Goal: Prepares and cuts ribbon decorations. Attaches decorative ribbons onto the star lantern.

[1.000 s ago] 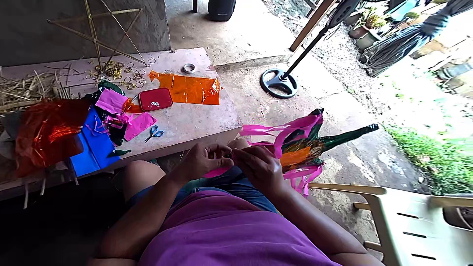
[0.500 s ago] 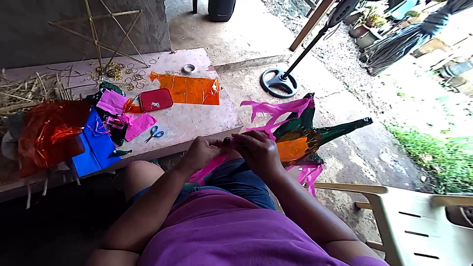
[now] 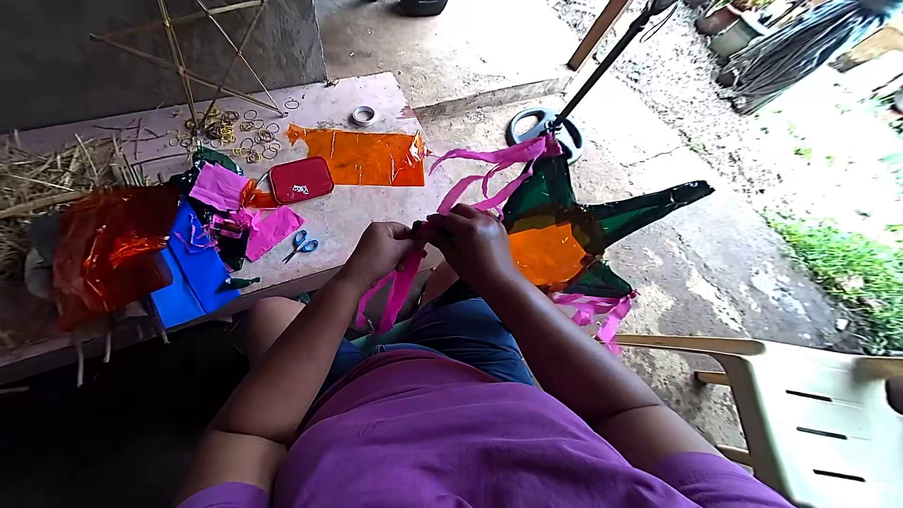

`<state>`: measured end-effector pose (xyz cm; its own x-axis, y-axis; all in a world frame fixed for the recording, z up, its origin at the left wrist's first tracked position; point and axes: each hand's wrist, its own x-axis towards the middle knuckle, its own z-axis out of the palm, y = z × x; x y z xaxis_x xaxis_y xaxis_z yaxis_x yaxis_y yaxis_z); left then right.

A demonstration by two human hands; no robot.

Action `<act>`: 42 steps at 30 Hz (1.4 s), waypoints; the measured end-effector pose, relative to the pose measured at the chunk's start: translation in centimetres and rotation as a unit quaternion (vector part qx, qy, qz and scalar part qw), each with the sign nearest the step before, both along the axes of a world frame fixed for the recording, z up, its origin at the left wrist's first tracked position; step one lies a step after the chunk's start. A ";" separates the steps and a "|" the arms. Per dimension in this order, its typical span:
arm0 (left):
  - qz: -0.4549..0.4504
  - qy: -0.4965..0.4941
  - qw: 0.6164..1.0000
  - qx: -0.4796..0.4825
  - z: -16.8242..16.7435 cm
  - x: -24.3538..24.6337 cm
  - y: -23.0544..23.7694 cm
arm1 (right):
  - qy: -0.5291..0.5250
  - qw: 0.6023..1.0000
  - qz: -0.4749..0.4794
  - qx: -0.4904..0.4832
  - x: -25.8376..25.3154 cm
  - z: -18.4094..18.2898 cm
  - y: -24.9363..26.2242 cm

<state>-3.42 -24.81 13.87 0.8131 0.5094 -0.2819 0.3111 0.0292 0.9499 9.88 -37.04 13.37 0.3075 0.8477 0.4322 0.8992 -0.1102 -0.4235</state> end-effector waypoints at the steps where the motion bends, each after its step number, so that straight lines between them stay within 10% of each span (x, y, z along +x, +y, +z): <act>1: 0.004 0.008 1.000 0.001 0.1 0.0 0.1 | 0.002 1.000 -0.001 -0.004 -0.1 0.0 0.1; 42: 0.137 -0.019 0.979 -0.151 -0.6 -0.3 -1.1 | 0.059 0.997 0.005 -0.054 -0.3 0.4 -0.2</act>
<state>-3.75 -25.92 13.27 0.6711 0.6072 -0.4254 0.2164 0.3883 0.8958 9.62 -37.21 13.74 0.3421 0.8906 0.2995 0.8449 -0.1520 -0.5129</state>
